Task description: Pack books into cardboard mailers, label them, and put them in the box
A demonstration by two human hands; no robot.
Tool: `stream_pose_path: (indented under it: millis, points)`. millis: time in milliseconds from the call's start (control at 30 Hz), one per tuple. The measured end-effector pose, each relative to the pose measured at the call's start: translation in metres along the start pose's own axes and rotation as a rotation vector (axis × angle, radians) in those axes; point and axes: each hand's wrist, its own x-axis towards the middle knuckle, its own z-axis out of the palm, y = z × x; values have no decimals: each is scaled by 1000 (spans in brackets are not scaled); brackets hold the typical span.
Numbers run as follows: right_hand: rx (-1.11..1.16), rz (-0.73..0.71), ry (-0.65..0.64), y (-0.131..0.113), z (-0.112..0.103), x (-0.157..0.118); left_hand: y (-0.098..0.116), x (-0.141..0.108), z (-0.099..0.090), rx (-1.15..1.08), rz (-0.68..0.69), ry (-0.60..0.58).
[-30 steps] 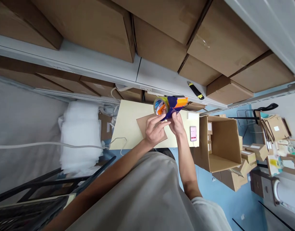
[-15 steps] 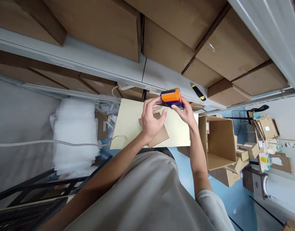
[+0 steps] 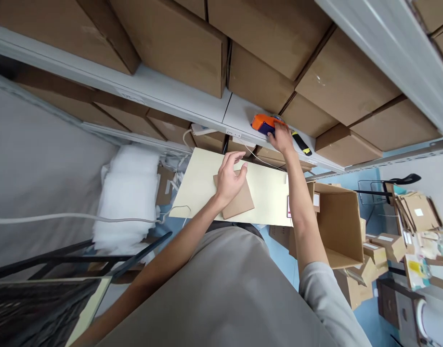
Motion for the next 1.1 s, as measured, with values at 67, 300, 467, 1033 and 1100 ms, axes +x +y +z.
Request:
stream_pose_path:
  millis: [67,300,467,1033,1100]
  points:
    - [0,-44,61,4,3,-15,-15,-18,4,47,-54,-13]
    - [461,101,109,18,74,-193,-77,-120,27,306,-344,-313]
    - [917,598,-206,20,151,-342,-83,-186,42,456,-328,-612]
    - [1297,605,-657,10,219,-379,-82,-219,46,667,-370,-795]
    - [1310,606,-656,7,224,-374,-82,-218,45,664,-368,-804]
